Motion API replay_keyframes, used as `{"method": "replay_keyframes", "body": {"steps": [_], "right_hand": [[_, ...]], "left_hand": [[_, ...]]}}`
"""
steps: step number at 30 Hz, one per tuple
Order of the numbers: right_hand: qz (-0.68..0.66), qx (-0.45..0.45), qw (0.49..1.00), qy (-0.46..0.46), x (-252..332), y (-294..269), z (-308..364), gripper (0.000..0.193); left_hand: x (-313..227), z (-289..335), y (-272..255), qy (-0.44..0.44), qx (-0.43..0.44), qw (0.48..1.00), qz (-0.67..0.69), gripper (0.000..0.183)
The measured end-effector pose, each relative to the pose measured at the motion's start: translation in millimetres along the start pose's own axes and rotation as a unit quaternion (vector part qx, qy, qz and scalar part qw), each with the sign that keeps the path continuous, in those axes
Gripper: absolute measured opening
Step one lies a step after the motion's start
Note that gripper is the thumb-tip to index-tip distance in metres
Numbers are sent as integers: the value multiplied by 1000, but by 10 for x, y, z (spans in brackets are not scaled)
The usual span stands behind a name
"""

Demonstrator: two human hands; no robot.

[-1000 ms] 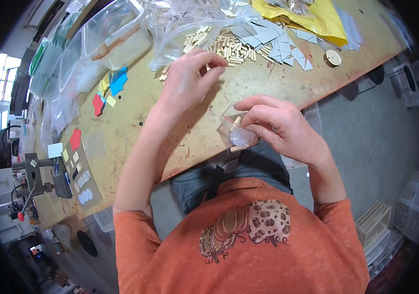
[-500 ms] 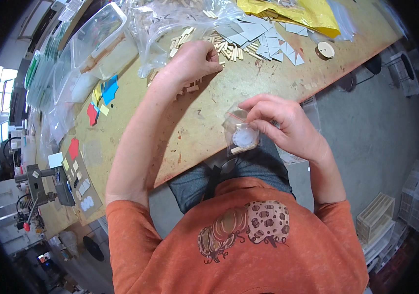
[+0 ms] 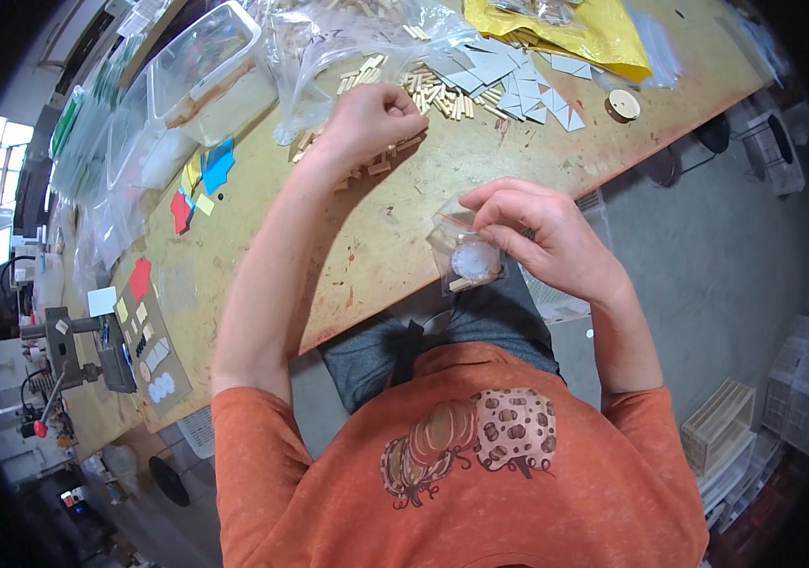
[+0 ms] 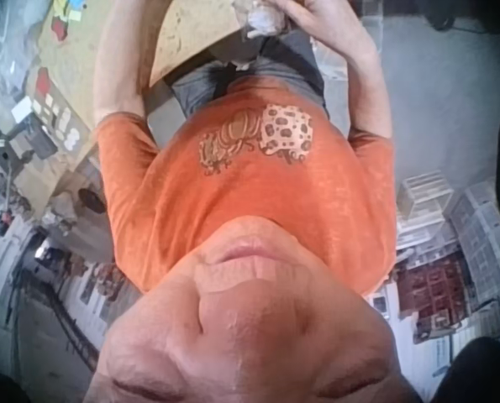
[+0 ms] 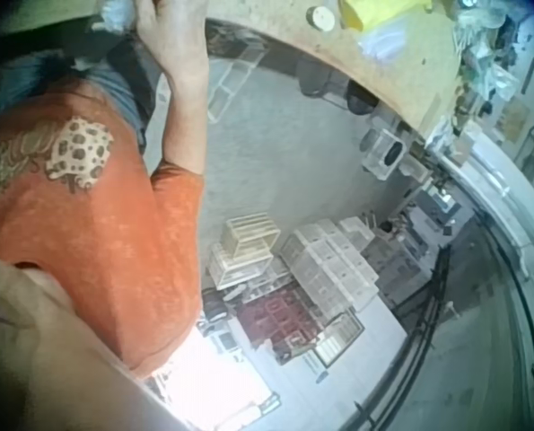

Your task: The person assembles small craft kits by placing wooden dowels, black beads, and white triangular pieces into clear plastic bags. They then fold red and blue paper pieces and place them into separate bags. The person works at a cluttered table with various craft materials.

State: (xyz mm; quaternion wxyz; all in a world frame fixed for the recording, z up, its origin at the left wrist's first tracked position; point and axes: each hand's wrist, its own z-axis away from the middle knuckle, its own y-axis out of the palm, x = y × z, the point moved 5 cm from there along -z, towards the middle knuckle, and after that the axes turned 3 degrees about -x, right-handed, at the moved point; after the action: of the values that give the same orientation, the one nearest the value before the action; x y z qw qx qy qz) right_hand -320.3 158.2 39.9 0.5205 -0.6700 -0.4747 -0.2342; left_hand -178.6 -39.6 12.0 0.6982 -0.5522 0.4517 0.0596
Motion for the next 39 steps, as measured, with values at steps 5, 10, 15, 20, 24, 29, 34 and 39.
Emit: {"method": "replay_keyframes", "body": {"steps": [5,10,15,20,24,29,34,39], "right_hand": [[12,4,1000,-7,77,12,10,6],[-14,33,999,-17,229,153,23,7],[11,40,999,-7,126,229,70,8],[5,39,999,13,72,174,112,8],[-9,16,1000,9,35,123,135,5],[-13,16,1000,11,-31,108,137,5],[-19,13,1000,11,-20,94,146,5],[-7,16,1000,7,80,105,141,7]], "left_hand": [[-397,746,-30,-33,87,955,283,19],[-549,1220,-1,9,100,986,131,8],[-336,917,-135,103,-27,991,83,12],[-102,493,-55,102,-82,981,-141,20],[-86,363,66,73,-52,983,-159,24],[-58,256,85,18,37,990,-134,21],[-130,342,33,9,15,997,-71,18],[-461,946,29,-73,50,950,299,14]]}}
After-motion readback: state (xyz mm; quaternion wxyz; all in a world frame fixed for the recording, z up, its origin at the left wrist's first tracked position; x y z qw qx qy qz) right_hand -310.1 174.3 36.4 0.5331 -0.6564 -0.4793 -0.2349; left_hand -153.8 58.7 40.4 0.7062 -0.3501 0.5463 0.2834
